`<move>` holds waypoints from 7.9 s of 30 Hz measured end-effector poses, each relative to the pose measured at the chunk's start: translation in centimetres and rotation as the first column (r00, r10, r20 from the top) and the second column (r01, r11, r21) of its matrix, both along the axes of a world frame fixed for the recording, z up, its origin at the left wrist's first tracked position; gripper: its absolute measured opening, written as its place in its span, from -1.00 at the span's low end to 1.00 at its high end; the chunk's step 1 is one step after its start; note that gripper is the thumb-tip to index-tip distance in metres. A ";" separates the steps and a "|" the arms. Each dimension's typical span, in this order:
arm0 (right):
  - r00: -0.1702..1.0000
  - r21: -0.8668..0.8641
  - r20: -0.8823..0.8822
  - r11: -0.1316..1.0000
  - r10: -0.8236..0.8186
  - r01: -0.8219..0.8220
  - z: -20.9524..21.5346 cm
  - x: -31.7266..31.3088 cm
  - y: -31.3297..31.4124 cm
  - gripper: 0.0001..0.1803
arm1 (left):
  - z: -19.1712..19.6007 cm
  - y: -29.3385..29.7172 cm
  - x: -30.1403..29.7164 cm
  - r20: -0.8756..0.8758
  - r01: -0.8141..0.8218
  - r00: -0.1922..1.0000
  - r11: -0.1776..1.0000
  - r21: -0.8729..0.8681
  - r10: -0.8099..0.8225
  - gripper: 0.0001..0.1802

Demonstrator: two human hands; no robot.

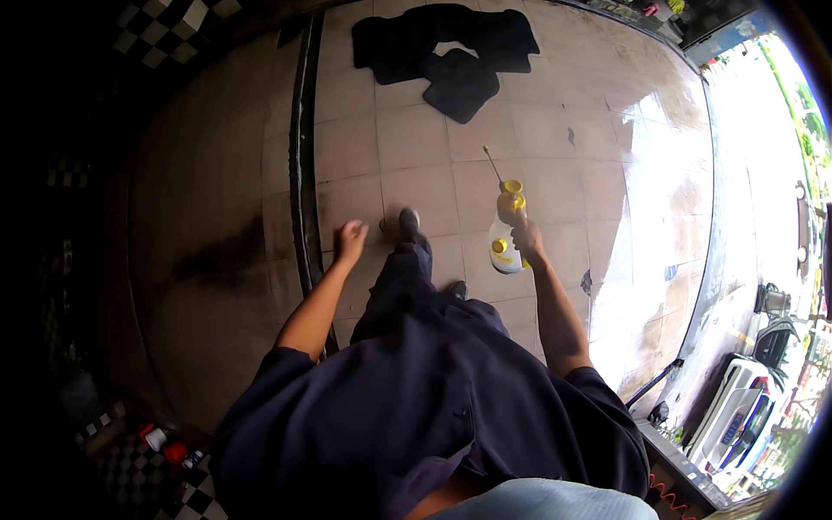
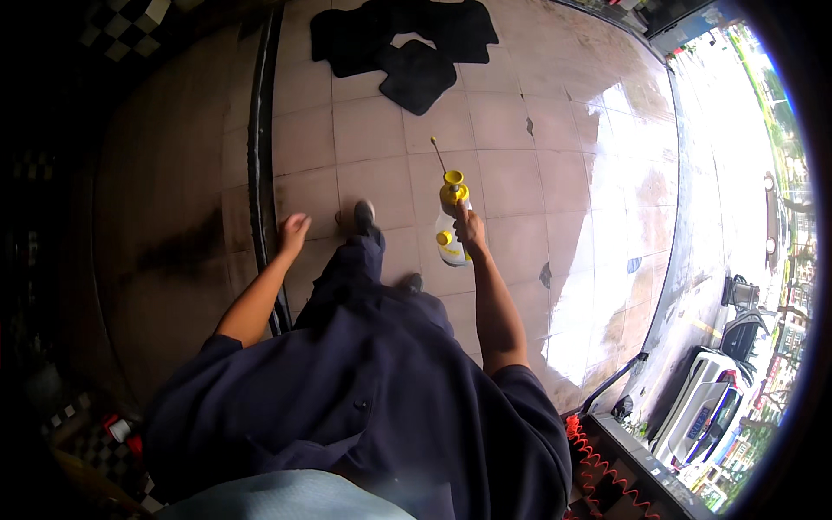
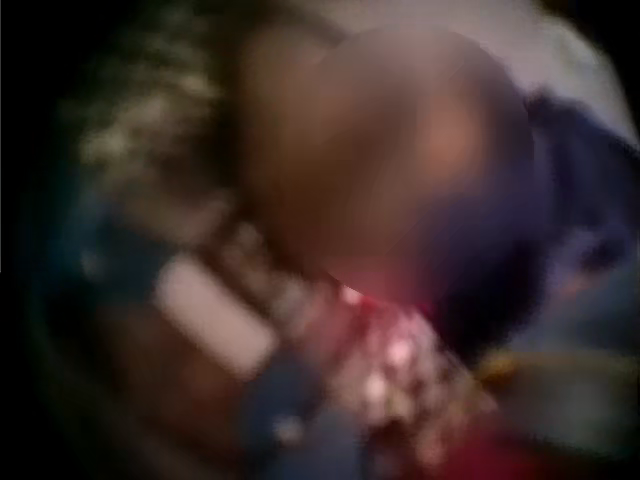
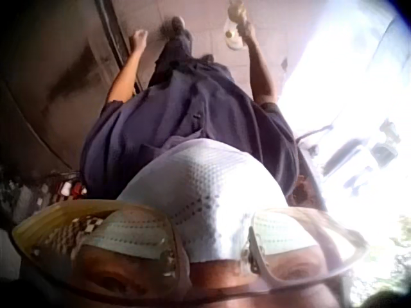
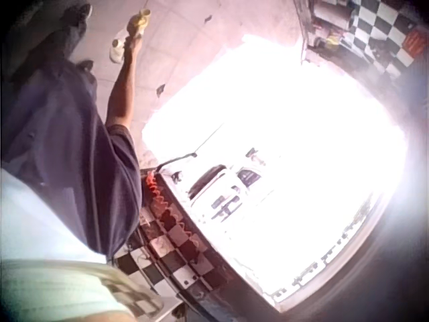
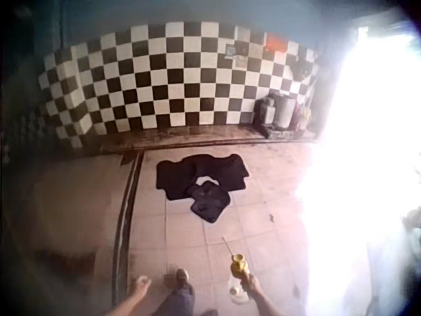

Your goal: The person removes floor mats from a white car, carries them into a garage, and sprays them with a cleaning solution from a yellow spray bottle. The person then refills the spray bottle from a bucket of water.

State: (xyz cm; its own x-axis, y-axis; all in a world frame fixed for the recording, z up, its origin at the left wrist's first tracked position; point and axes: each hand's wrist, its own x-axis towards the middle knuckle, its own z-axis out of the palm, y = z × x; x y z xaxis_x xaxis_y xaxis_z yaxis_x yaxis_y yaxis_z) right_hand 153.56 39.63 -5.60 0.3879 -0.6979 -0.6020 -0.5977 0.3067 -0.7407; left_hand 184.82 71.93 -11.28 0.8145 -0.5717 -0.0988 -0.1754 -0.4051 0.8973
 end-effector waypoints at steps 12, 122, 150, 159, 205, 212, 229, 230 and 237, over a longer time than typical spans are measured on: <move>0.976 0.066 -0.204 0.996 0.070 -0.058 -9.7 23.2 -25.0 -0.69 | -4.9 4.3 19.3 -0.311 -0.424 0.301 0.418 0.803 0.902 -0.69; 0.783 0.059 -0.119 0.782 -0.611 0.620 -43.7 61.9 -72.1 -0.51 | -13.5 -40.1 61.3 -0.472 0.023 0.707 0.650 0.759 0.527 -0.76; 0.730 0.322 -0.484 0.677 -0.483 0.662 -26.3 30.6 -17.6 -0.60 | -11.9 -55.6 57.9 -0.478 0.447 0.870 0.610 0.654 -0.125 -0.83; -0.062 0.324 -0.603 -0.316 -0.795 0.892 -14.1 24.6 -0.9 -0.93 | -7.9 -77.0 43.8 -0.227 0.577 0.785 0.548 0.605 -0.576 -0.84; -0.525 0.122 -0.083 -0.531 -0.847 0.838 -11.4 -118.7 -50.3 -0.71 | 0.7 -130.9 -127.3 -0.456 0.899 0.027 -0.177 0.400 -0.889 -0.70; -0.264 -0.111 0.286 -0.306 -0.921 0.946 -4.2 -150.3 -65.4 -0.67 | -7.7 -135.3 -139.7 -0.449 0.664 0.103 -0.274 0.696 -0.888 -0.79; -0.673 0.292 -0.459 -0.814 -0.580 0.502 -10.7 -175.2 -51.2 -0.77 | -2.8 -150.8 -225.2 -0.171 0.881 -0.371 -0.404 0.247 -0.913 -0.74; -0.667 0.312 -0.446 -0.802 -0.597 0.509 -11.8 -178.4 -50.8 -0.80 | -2.5 -150.3 -228.8 -0.159 0.880 -0.386 -0.415 0.230 -0.909 -0.78; -0.641 0.314 -0.453 -0.784 -0.620 0.536 -17.1 -212.0 -52.4 -0.92 | -0.9 -142.2 -242.7 -0.442 0.776 -0.183 -0.405 0.484 -0.878 -0.85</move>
State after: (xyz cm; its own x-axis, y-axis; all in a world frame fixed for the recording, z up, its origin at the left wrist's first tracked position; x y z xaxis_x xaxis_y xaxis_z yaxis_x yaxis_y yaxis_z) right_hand -58.40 -12.76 -22.67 -0.2922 0.3317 -0.8970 0.9544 0.1614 -0.2512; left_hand -57.91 -70.31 -12.23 -0.5324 -0.4586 -0.7115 -0.8243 0.0897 0.5590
